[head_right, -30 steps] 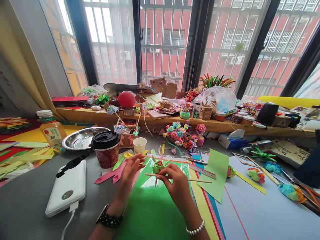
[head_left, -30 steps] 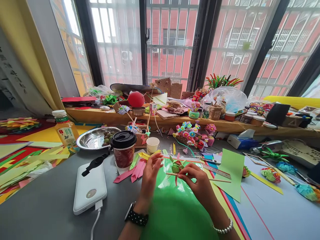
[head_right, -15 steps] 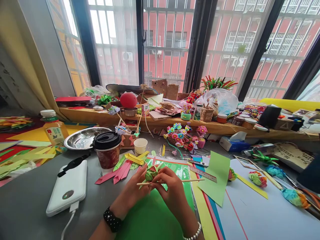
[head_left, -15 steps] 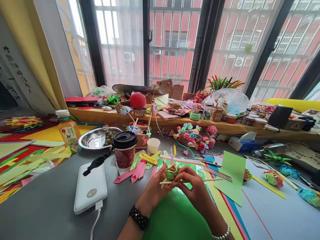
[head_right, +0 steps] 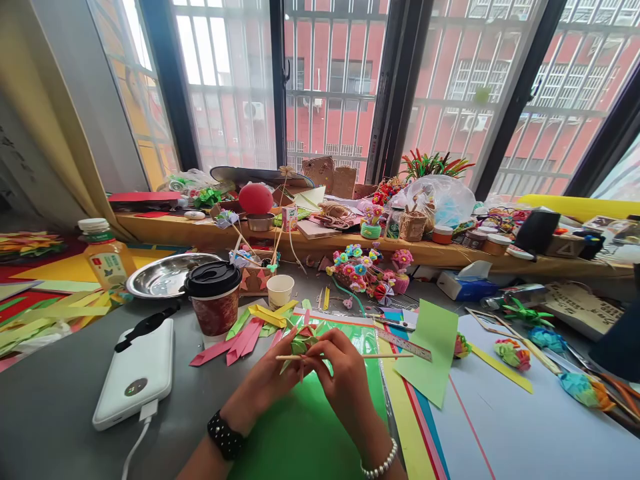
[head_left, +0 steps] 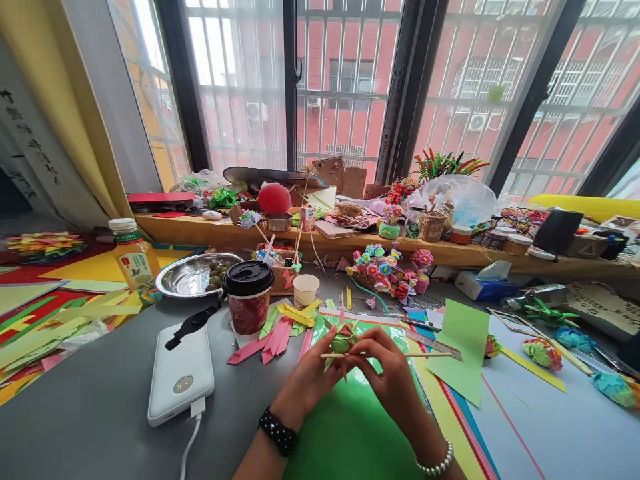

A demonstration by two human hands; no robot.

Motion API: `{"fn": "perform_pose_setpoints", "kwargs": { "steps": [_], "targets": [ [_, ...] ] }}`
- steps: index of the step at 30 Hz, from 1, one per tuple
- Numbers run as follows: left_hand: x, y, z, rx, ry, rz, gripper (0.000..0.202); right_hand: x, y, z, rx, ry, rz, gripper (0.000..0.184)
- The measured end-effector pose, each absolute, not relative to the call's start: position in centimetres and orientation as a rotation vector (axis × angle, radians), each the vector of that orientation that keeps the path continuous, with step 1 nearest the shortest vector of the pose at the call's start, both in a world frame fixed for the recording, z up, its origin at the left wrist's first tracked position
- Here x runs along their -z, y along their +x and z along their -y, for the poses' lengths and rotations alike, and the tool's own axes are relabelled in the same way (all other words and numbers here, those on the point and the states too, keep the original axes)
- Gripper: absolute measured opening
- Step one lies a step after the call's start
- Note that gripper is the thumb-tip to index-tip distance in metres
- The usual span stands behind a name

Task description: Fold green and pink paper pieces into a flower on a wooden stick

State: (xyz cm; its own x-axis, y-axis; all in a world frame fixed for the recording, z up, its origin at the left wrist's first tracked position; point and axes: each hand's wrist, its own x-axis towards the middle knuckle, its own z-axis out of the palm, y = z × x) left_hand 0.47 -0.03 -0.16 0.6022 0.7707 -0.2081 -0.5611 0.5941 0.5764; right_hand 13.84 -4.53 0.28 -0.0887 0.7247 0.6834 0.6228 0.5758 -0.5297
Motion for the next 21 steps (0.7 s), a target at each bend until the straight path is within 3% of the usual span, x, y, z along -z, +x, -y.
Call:
{"fn": "perform_pose_setpoints", "kwargs": {
  "steps": [10, 21],
  "targets": [
    [-0.4, 0.5, 0.2, -0.823, 0.477, -0.392, 0.017, 0.3, 12.9, 4.5, 0.022, -1.126, 1.792, 0.008],
    [0.0, 0.6, 0.1, -0.870, 0.385, -0.409, 0.016, 1.0, 13.2, 3.9, -0.219, -1.186, 1.795, 0.004]
  ]
}}
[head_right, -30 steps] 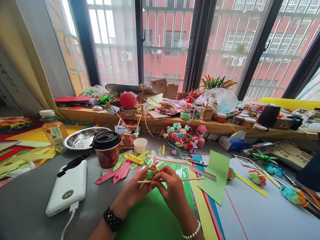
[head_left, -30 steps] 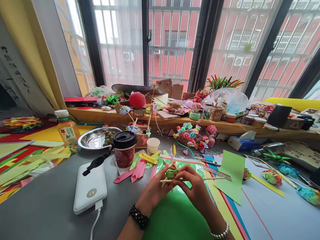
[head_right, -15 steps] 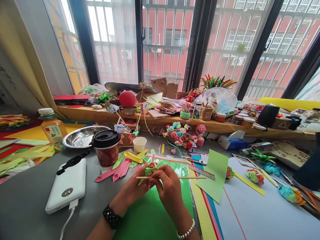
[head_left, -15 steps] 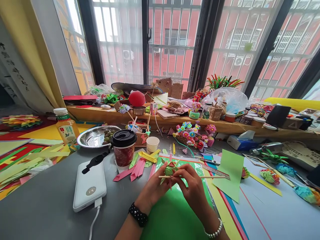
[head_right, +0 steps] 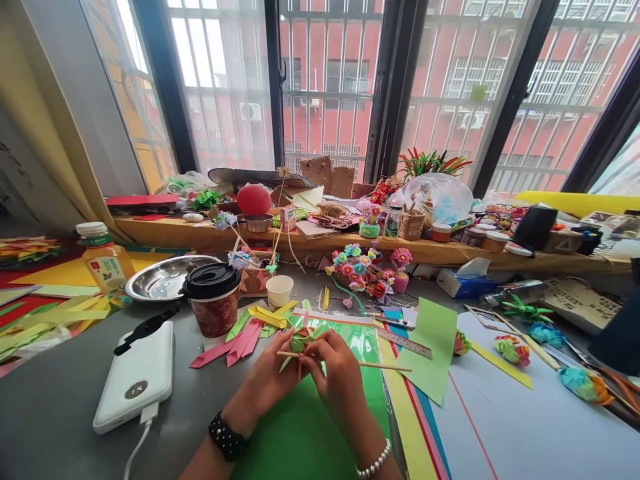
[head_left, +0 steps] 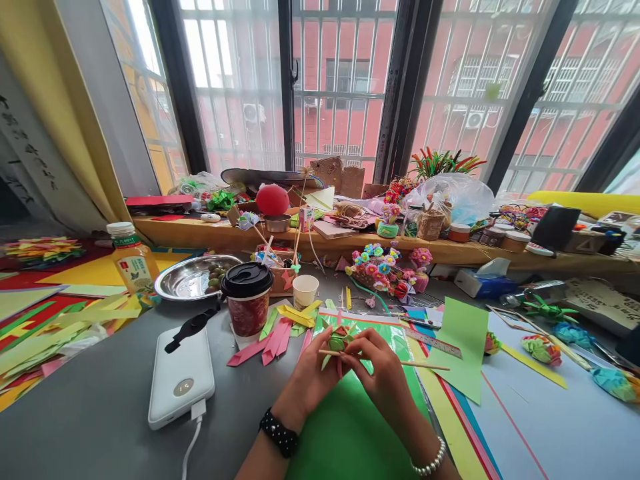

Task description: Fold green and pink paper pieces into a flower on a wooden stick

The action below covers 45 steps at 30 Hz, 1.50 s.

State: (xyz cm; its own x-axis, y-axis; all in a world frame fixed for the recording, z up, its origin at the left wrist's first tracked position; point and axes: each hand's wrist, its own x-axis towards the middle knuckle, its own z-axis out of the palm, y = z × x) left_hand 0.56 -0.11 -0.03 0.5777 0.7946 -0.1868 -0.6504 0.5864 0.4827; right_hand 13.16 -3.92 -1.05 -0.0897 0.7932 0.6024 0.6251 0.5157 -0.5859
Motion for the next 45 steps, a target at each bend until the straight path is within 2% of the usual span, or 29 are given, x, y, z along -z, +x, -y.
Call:
{"fn": "perform_pose_setpoints", "kwargs": {
  "steps": [12, 29, 35, 45],
  "targets": [
    [0.0, 0.8, 0.0, -0.852, 0.319, -0.415, 0.021, 0.3, 12.9, 4.1, -0.318, -1.195, 1.748, 0.006],
    [0.1, 0.5, 0.2, -0.768, 0.409, -0.285, 0.021, 0.0, 13.7, 4.4, 0.028, -1.131, 1.865, 0.006],
    [-0.3, 0.3, 0.4, -0.787, 0.504, -0.274, 0.026, -0.4, 13.6, 4.6, 0.034, -1.104, 1.867, 0.007],
    [-0.2, -0.1, 0.6, -0.765, 0.617, -0.367, 0.020, -0.6, 13.9, 4.8, 0.083, -1.057, 1.879, 0.009]
  ]
}}
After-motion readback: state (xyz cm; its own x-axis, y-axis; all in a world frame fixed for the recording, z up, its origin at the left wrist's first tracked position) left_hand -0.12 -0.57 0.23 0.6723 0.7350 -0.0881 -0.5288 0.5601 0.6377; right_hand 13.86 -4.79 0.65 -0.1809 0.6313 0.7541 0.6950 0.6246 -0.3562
